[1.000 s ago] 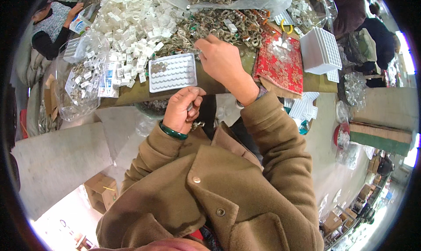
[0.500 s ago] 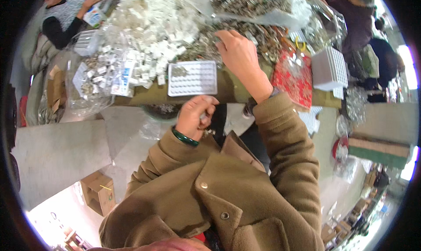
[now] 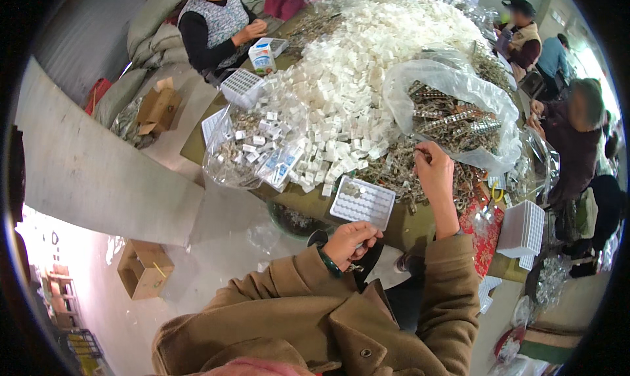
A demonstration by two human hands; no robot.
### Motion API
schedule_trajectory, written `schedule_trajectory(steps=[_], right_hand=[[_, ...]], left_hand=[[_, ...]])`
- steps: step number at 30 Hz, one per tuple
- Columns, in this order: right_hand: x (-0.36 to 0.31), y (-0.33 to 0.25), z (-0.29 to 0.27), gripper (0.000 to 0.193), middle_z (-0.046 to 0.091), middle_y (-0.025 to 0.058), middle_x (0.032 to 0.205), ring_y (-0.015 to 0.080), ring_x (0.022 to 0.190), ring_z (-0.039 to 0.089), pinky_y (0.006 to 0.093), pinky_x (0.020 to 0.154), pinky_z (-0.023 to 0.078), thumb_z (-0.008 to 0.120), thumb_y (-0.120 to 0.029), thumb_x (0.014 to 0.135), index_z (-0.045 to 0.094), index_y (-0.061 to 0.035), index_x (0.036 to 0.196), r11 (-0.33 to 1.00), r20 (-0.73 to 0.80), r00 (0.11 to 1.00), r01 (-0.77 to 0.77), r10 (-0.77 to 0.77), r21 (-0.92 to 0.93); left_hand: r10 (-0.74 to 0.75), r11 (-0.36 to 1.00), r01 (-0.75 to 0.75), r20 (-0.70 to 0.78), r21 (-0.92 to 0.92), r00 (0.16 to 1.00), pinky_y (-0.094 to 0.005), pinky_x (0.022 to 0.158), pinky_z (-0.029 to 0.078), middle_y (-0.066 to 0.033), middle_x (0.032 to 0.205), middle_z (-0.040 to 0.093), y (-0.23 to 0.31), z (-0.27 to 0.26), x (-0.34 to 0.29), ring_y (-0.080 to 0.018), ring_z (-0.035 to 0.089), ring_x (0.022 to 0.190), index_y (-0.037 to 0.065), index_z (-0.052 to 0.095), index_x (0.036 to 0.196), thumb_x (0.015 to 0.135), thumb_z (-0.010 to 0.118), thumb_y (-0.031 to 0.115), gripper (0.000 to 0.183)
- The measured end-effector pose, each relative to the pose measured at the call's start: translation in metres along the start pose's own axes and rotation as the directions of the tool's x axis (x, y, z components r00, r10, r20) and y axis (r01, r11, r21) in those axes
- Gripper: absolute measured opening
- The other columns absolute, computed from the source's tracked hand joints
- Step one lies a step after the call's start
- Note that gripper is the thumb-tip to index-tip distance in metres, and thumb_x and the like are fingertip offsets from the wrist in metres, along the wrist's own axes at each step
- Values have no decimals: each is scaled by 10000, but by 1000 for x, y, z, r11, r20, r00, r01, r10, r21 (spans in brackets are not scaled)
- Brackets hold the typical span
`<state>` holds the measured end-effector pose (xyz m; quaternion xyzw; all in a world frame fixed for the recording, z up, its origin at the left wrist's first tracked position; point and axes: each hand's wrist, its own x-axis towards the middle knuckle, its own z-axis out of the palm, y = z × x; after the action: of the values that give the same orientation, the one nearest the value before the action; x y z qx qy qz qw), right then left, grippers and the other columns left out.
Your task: The person assembles small white electronic components by inserting metal pieces into them and placing them into a white plastic tray. The person repeatedly picks components, inserts metal parts, and arranges them in the tray.
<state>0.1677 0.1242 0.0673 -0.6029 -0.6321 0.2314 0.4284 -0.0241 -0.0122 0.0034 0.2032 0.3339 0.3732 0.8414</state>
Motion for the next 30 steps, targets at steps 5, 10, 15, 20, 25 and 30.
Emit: schedule_trajectory(steps=[5,10,15,20,25,30], right_hand=[[2,-7,12,121,641,102,752,195,641,635,321,592,481,617,-54,848,659,-8,952,969,-32,974,222,-226,-109],[12,-7,16,154,667,159,846,352,758,641,396,674,500,621,-63,818,667,-27,960,959,56,990,141,-132,-246],[22,-12,21,163,648,125,751,183,618,601,292,606,475,638,-47,839,666,-5,994,990,-53,996,74,-68,122],[21,-7,17,187,669,42,827,73,722,606,232,650,483,624,-26,881,669,-4,1061,997,-21,997,70,-70,7],[-1,-8,8,185,673,51,949,112,844,636,243,745,503,590,45,882,653,20,1054,965,-186,971,187,-152,184],[-49,-40,1,188,678,141,980,286,889,668,342,800,525,583,82,827,671,14,979,860,-148,860,445,-488,-251]], left_hand=[[-11,1000,11,-6,-6,1000,-194,388,237,13,721,534,-2,1,-1,-27,368,453,28,624,944,972,541,187,182],[-3,1000,3,21,10,1000,-197,388,241,13,720,532,0,-5,-2,-26,378,456,29,626,943,975,538,190,187],[11,1000,-11,-8,2,1000,-195,388,246,10,723,531,4,-7,-5,-24,382,461,18,621,963,984,533,191,195],[59,993,-54,48,-101,997,-190,393,241,9,728,546,16,-8,-6,-18,382,466,19,624,992,967,573,190,180],[168,985,-168,5,-28,986,-182,415,283,-8,763,598,26,-6,-13,-16,419,501,15,629,1038,943,608,161,176],[501,781,-473,43,408,864,-208,538,413,-20,820,652,38,-3,-19,-33,498,600,-1,657,1091,953,589,152,217]])
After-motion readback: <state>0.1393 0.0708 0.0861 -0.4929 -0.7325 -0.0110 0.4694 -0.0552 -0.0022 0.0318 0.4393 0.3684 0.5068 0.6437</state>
